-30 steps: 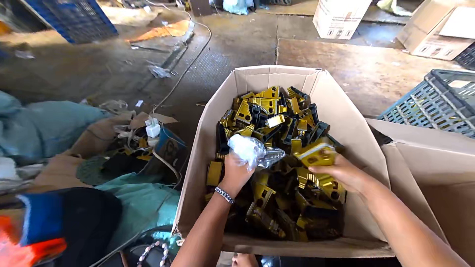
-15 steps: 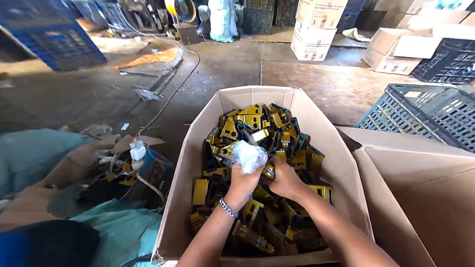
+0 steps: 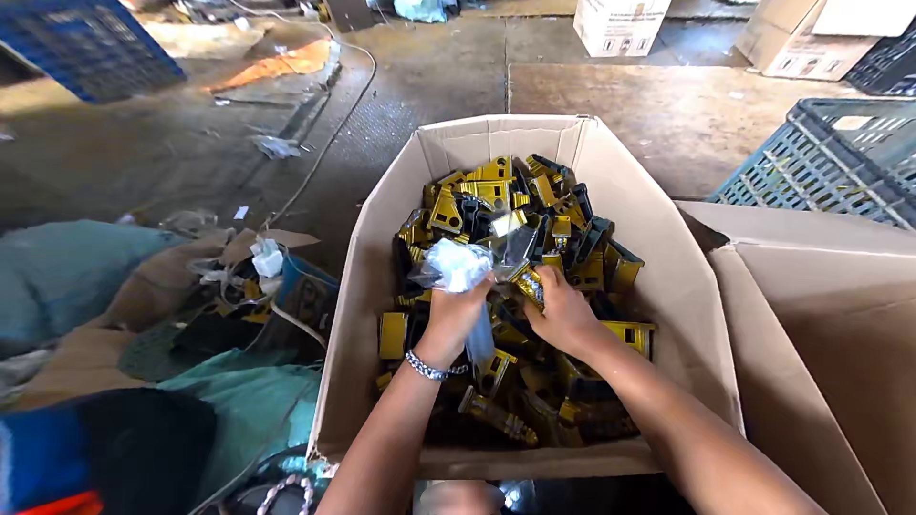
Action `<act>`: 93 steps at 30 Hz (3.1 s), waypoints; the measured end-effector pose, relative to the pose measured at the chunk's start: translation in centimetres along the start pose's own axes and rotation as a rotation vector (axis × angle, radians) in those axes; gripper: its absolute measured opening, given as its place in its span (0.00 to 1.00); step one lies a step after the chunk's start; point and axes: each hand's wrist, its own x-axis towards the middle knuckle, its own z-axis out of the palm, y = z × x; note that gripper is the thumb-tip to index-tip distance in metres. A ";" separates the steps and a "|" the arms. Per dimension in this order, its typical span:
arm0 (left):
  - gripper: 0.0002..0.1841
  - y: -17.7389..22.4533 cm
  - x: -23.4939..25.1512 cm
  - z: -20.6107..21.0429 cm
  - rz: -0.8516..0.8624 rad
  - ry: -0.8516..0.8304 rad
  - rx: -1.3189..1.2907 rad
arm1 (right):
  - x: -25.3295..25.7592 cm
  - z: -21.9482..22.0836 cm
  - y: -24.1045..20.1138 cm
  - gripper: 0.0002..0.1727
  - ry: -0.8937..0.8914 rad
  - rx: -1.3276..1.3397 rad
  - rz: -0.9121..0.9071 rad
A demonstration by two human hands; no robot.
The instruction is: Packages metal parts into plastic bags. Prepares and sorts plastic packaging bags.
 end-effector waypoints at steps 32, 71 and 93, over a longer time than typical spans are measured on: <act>0.25 -2.8 -2.3 1.8 0.693 -0.011 0.230 | 0.5 0.9 1.7 0.37 0.571 0.436 -0.195; 0.12 -1.6 -0.8 -3.9 0.139 -0.137 -0.105 | -0.9 -0.8 -1.0 0.19 -0.094 0.760 0.021; 0.22 -2.9 1.0 -4.4 0.358 0.100 0.379 | 1.2 2.1 2.0 0.40 -0.786 -0.166 0.133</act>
